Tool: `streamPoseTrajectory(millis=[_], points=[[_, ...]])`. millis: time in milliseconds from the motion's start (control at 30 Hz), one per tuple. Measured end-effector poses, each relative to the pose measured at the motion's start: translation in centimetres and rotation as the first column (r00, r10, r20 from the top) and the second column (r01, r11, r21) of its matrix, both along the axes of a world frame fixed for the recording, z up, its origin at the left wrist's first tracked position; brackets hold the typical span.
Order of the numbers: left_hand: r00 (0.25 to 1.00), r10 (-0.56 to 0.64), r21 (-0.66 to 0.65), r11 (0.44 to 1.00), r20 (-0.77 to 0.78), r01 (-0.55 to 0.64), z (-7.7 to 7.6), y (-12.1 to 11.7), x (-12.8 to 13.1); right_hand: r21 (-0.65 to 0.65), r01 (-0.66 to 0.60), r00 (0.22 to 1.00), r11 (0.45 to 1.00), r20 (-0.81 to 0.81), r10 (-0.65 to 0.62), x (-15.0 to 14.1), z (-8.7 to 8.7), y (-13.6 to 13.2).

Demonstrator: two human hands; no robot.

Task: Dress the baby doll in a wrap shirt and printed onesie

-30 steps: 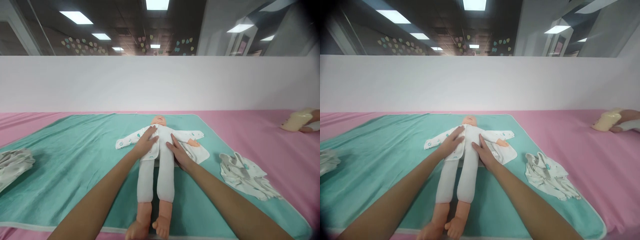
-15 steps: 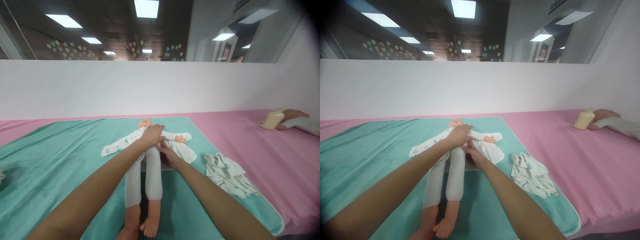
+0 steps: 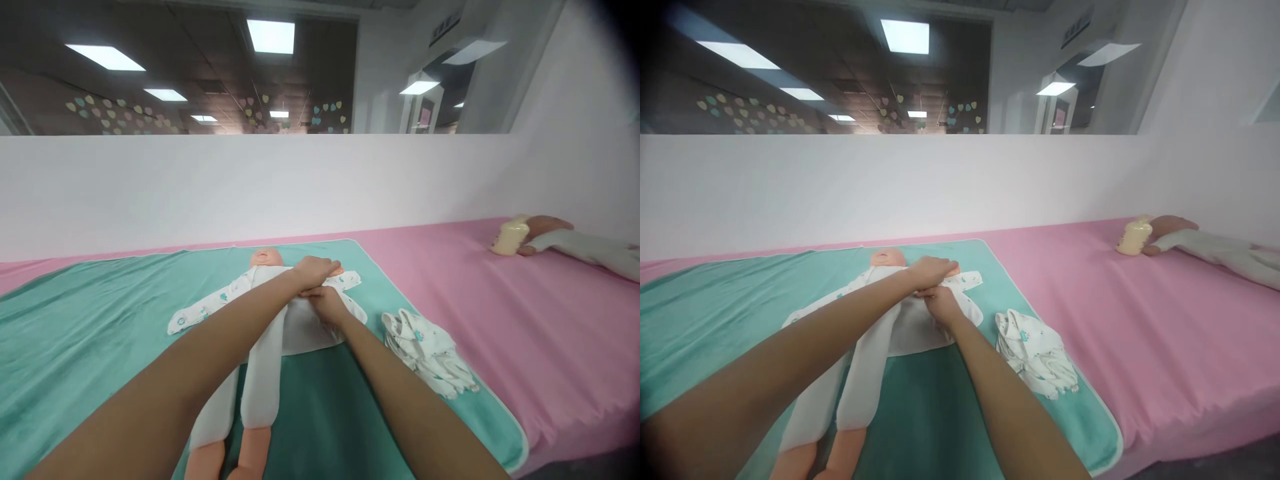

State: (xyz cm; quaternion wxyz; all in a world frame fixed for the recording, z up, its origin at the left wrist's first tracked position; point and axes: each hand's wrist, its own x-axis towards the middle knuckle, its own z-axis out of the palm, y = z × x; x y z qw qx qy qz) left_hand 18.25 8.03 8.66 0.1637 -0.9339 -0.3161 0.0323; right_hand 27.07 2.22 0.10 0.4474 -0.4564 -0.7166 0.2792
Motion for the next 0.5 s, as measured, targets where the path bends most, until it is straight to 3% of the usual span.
streamPoseTrajectory(millis=[67, 133, 200, 333, 500], points=[[0.999, -0.008, 0.012, 1.000, -0.044, 0.009, 0.5, 0.1, -0.6, -0.009, 0.215, 0.972, 0.977, 0.103, -0.212, 2.0, 0.1, 0.8], [0.997, -0.024, 0.007, 1.000, -0.069, 0.025, 0.5, -0.1, -1.1, -0.032, 0.425, 0.888, 0.905, 0.209, -0.410, 4.0, 0.0, 1.3], [0.998, -0.027, 0.015, 1.000, -0.064, 0.028, 0.0, -0.4, -1.3, -0.066, 0.552, 0.802, 0.831, 0.316, -0.507, 5.3, -0.2, 1.5], [0.999, -0.022, 0.064, 0.998, -0.031, 0.024, -0.9, -0.7, -1.5, -0.157, 0.548, 0.794, 0.822, 0.407, -0.451, 5.7, -0.6, 1.6], [0.999, 0.032, 0.107, 0.994, -0.007, -0.031, -1.1, -1.0, -1.7, -0.197, 0.425, 0.904, 0.884, 0.044, -0.425, 6.0, -0.7, 2.4]])
